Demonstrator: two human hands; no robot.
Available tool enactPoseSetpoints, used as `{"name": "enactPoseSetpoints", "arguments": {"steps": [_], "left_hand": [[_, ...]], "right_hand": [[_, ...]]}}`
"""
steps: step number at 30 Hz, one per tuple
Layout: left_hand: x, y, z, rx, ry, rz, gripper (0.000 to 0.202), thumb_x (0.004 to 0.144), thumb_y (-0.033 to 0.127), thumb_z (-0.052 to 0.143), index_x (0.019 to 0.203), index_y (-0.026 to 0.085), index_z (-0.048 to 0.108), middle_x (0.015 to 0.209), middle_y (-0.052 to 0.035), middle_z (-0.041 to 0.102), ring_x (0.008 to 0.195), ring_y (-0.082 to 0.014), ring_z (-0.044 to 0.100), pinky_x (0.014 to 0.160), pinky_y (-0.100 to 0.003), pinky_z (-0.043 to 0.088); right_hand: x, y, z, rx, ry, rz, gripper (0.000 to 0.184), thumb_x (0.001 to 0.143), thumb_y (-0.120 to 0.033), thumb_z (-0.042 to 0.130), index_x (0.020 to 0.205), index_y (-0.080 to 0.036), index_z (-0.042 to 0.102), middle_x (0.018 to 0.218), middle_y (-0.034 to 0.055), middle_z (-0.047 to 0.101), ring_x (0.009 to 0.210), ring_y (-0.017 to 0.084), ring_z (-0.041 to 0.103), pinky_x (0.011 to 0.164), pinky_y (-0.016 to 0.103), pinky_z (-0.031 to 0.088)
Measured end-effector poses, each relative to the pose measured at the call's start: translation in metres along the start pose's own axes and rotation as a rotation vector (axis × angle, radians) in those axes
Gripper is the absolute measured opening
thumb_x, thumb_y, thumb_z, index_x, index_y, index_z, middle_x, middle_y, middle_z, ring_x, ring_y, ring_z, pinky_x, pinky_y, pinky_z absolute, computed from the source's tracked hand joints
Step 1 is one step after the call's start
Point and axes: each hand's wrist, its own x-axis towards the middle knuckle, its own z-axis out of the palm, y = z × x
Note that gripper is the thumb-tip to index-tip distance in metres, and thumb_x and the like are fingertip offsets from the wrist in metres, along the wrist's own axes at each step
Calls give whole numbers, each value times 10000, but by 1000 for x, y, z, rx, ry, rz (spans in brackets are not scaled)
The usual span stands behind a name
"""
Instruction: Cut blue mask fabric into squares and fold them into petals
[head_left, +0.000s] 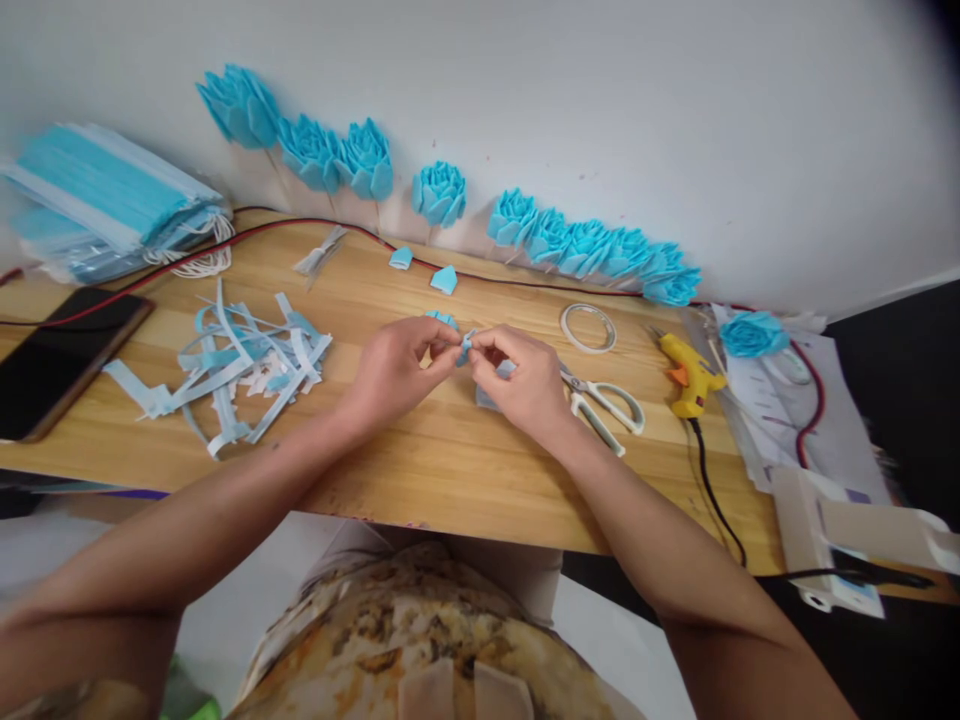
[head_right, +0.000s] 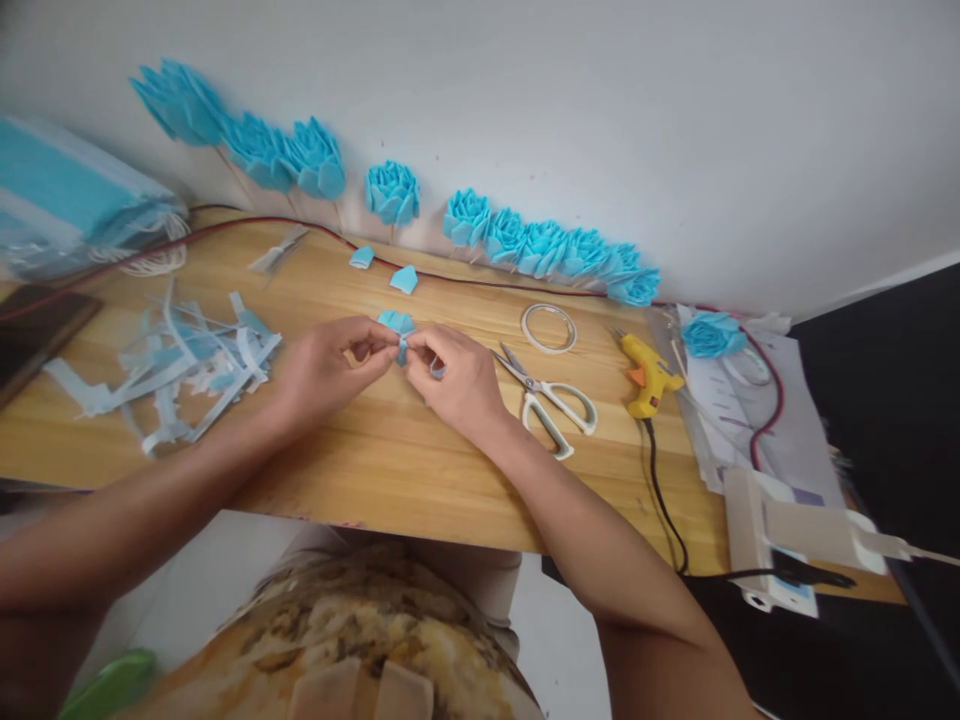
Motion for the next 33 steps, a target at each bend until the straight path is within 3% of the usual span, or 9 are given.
{"name": "enactPoseSetpoints", "arguments": {"steps": [13,17,19,21,26,33], "left_hand": [[0,5,-3,-117,-47,-88,120,808,210,559,784,178,672,655,7,638,604,-124,532,578,-248,398],[3,2,-5,-346,-14,-188,137,831,274,582,890,175,654,823,-36,693,750,-157,620,684,-273,472],[6,-1,-6,-410,58,-229,202,840,321,602,974,175,641,865,-39,677,775,-156,612,697,-274,476],[8,-3,-8,-427,55,-254,261,850,368,611,1022,174,640,854,-30,656,757,-148,587,677,-267,462],[9,-7,-7,-474,-145,-280,253,827,420,645,785,171,656,722,-3,616,676,-129,535,629,-260,418],[5,-8,-3,-404,-142,-226,225,778,365,667,670,184,590,634,12,584,606,-122,508,570,-255,383]], "right_hand": [[1,-2,-2,47,-47,48,113,799,-134,558,771,-211,635,722,-1,652,664,127,556,648,266,436],[3,0,-3,266,-48,194,64,805,-202,582,777,-193,639,692,-11,613,616,108,524,602,255,416],[4,2,-4,402,-66,288,96,812,-268,593,775,-189,634,666,-19,589,595,103,512,578,251,403],[6,4,-4,489,-81,348,135,807,-317,606,767,-190,627,651,-23,579,593,103,515,576,252,402],[6,6,-3,541,-113,376,150,784,-340,635,763,-192,630,653,-27,587,597,100,507,586,254,399],[5,6,-3,566,-204,399,196,794,-387,654,809,-193,632,655,-35,569,587,93,476,555,239,367]]}}
